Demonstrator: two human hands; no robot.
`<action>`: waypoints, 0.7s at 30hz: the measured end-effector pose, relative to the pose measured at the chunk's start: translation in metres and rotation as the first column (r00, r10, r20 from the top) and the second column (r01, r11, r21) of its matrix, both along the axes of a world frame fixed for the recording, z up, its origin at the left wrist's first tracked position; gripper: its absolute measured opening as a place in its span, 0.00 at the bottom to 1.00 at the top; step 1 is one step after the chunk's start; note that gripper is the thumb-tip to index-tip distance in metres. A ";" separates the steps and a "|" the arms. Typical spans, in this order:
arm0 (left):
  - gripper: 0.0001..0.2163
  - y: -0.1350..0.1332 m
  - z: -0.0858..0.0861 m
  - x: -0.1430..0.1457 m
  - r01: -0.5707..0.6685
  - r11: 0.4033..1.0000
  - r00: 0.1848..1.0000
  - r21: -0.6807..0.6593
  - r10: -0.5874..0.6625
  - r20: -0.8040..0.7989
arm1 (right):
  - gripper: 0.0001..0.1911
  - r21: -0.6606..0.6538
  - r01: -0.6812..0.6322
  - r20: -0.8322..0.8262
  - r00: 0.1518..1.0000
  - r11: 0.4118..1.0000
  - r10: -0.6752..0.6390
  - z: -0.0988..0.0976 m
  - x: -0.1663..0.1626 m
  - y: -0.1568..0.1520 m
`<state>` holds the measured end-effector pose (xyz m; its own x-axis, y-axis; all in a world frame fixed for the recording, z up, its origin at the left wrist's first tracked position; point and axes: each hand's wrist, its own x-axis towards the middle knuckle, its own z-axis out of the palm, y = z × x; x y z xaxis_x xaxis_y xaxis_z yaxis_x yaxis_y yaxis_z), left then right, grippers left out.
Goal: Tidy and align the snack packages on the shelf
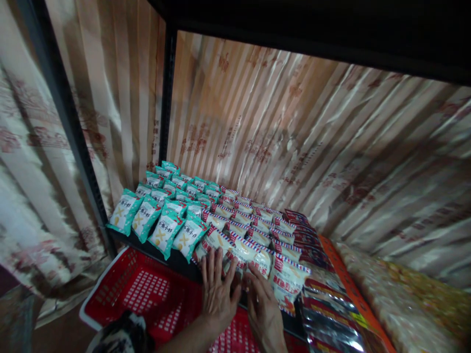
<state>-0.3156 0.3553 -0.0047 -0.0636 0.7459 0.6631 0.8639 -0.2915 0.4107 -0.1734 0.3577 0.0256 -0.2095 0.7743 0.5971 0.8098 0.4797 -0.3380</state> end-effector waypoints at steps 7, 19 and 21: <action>0.26 0.012 -0.008 0.011 -0.065 0.992 0.998 0.107 0.064 0.015 | 0.17 -0.005 -0.078 0.108 0.991 0.997 0.078 0.071 -0.020 0.068; 0.25 0.013 -0.010 0.014 -0.083 0.991 0.997 0.109 0.083 0.011 | 0.11 -0.327 -0.049 0.430 0.882 0.944 0.195 0.111 -0.107 0.149; 0.23 0.013 -0.009 0.014 -0.077 0.989 0.997 0.124 0.075 0.025 | 0.11 -0.323 0.000 0.466 0.870 0.947 0.159 0.112 -0.108 0.150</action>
<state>-0.3019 0.3687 -0.0133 -0.1314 0.6502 0.7483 0.8774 -0.2750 0.3931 -0.2815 0.5076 0.1373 -0.4761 0.8675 0.1443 0.8714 0.4875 -0.0555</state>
